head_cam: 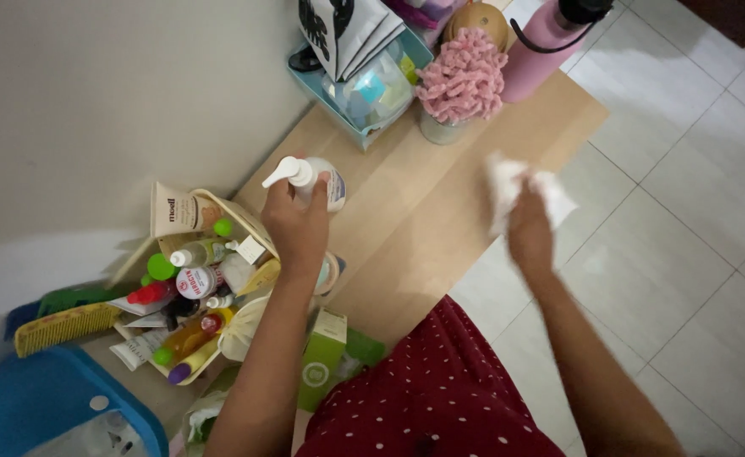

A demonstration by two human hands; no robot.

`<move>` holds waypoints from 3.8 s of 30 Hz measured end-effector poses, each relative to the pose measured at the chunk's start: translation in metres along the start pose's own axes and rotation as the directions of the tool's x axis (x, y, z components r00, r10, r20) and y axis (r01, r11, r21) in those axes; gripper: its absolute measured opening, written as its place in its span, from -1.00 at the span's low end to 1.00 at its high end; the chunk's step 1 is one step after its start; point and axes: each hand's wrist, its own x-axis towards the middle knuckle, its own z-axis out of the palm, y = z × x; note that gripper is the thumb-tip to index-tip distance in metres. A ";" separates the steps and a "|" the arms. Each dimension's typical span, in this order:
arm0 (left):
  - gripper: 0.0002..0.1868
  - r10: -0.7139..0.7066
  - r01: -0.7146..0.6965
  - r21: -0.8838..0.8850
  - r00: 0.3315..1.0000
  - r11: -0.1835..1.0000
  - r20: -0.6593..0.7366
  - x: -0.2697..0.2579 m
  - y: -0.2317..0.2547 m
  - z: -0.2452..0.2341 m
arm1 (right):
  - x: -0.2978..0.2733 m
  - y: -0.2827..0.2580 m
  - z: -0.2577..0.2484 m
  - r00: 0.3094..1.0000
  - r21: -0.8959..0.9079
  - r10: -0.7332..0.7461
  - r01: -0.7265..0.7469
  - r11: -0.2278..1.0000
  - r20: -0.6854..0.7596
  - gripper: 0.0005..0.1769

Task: Organizing small bottles and boxes in a storage tray and wiping the table surface.

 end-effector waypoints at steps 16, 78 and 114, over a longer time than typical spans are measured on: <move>-0.67 0.203 -0.178 0.119 0.946 0.977 -0.254 0.014 -0.028 -0.019 | -0.005 -0.192 0.016 0.774 0.062 -0.347 0.372 0.926 0.530 -0.32; -0.52 0.095 -0.106 -0.005 0.906 0.994 -0.412 0.026 -0.033 -0.049 | 0.130 -0.258 0.116 0.381 0.763 -0.914 0.546 0.346 0.142 -0.63; -0.62 0.201 -0.207 0.015 0.929 0.978 -0.311 0.053 -0.044 0.022 | -0.021 -0.071 0.003 0.700 0.484 -0.609 0.413 0.771 0.373 -0.51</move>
